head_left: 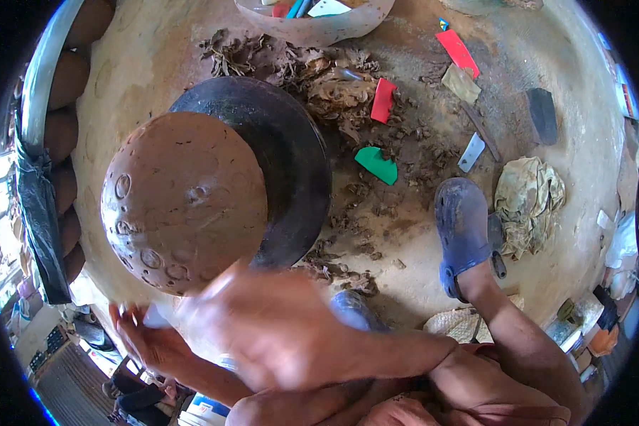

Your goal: The person shapes a clay pot on a manual wheel, using hands to smooth the exterior and a small tool to create decorative circular indentations around the surface.

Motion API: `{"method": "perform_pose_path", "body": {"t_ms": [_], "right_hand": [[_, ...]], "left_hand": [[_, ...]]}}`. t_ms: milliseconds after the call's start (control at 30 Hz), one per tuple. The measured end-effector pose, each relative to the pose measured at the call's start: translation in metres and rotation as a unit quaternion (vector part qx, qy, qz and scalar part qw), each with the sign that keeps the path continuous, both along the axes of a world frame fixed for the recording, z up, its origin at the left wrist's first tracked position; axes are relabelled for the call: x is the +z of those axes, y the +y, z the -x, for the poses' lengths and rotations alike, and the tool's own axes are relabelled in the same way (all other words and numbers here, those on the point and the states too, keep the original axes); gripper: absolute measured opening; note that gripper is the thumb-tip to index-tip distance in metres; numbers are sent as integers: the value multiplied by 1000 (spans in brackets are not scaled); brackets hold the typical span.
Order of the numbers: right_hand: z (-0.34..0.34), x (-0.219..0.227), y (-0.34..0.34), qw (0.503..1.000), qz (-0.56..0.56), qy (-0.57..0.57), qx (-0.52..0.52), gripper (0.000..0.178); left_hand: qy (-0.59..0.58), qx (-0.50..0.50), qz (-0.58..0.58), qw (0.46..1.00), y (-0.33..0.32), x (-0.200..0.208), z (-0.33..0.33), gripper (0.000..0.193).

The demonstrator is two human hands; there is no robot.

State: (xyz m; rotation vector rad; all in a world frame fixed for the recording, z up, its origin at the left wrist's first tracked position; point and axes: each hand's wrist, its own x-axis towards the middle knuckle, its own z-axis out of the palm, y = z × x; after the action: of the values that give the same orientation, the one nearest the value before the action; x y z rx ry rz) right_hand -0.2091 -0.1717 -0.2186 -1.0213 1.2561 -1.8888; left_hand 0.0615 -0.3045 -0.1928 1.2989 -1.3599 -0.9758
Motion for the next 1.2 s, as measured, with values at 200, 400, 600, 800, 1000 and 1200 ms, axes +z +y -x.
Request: {"method": "perform_pose_path", "body": {"t_ms": [200, 400, 600, 800, 1000, 1200], "right_hand": [[52, -97, -6, 925, -354, 19, -134, 20], [31, -99, -28, 926, -371, 30, -67, 21], [14, -64, -11, 944, -301, -74, -115, 13], [28, -19, -22, 965, -167, 125, -159, 10], [79, -25, -41, 955, -219, 67, -189, 7], [81, -46, -53, 942, -305, 128, -65, 17]], "left_hand": [[36, -40, -76, 996, -6, -91, -20, 76], [58, -146, -9, 988, 10, -73, 48, 134], [-4, -107, 0, 994, 24, -66, 72, 138], [-16, -91, -12, 996, 49, -71, 86, 142], [15, -53, 13, 998, 62, -73, 92, 149], [126, -62, -34, 989, 72, -97, 94, 150]]}}
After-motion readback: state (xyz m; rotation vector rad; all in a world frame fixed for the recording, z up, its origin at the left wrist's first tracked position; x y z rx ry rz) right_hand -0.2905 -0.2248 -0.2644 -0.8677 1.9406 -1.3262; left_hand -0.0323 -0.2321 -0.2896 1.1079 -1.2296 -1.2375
